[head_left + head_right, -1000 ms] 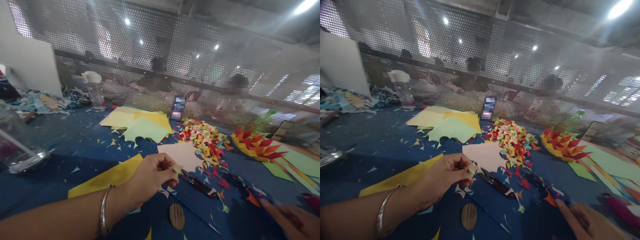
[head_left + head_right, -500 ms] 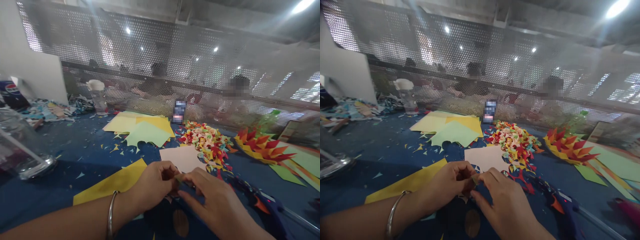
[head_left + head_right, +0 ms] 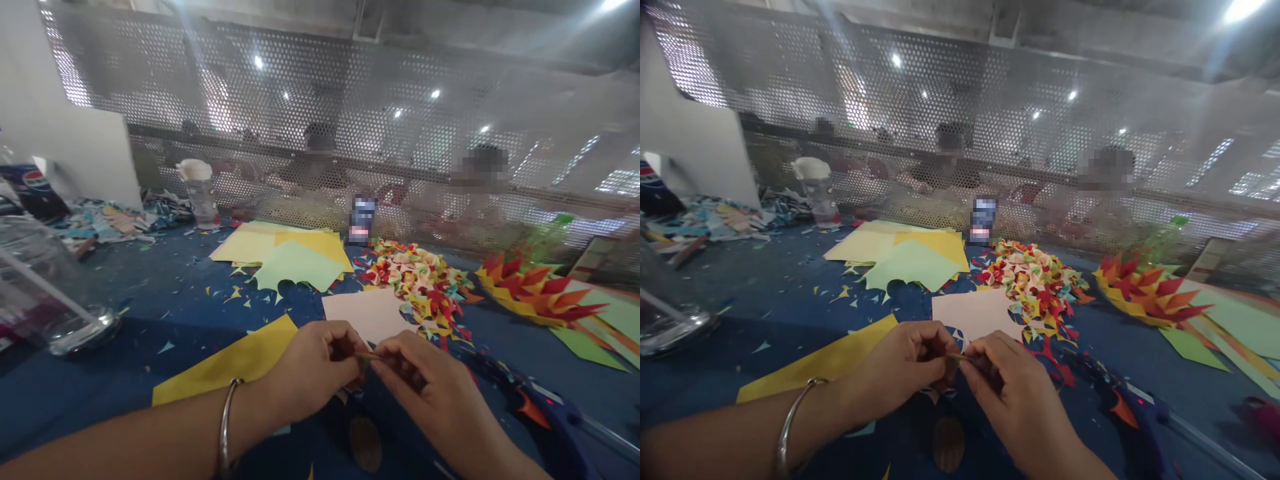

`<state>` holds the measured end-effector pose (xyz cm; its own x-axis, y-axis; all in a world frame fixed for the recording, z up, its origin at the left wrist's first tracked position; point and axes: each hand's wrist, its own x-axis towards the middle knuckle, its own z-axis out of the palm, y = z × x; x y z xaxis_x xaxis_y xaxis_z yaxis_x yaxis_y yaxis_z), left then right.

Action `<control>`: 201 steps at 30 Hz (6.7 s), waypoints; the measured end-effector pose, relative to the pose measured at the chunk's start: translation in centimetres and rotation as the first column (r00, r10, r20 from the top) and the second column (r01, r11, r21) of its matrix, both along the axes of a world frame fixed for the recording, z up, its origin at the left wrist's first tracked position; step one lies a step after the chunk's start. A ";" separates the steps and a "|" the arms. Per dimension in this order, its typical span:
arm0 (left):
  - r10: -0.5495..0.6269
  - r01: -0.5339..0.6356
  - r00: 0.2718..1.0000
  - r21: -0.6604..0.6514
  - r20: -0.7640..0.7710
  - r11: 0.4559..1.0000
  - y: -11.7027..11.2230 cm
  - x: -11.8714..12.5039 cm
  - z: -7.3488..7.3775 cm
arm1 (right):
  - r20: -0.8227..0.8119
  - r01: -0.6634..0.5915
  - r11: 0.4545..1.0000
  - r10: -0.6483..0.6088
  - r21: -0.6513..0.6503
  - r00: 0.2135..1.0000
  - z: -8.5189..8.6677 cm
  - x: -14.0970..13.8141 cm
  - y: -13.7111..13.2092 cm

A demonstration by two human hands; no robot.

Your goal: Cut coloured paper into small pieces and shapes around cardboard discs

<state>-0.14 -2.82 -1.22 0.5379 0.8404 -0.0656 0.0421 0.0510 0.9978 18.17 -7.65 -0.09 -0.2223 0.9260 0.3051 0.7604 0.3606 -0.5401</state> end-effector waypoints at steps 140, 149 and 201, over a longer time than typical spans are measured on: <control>-0.100 0.109 0.990 -0.082 0.104 0.991 0.1 -1.2 1.7 | -0.173 -0.048 0.998 0.052 0.029 0.983 0.3 -0.1 -0.8; -0.114 0.124 0.988 -0.091 0.105 0.988 0.2 -1.4 1.1 | -0.151 -0.036 0.999 0.035 0.000 0.988 0.2 0.1 -0.6; -0.161 0.151 0.985 0.134 0.061 0.979 -0.2 -0.8 0.5 | -0.029 -0.128 0.988 0.131 0.089 0.991 -0.1 0.1 -0.9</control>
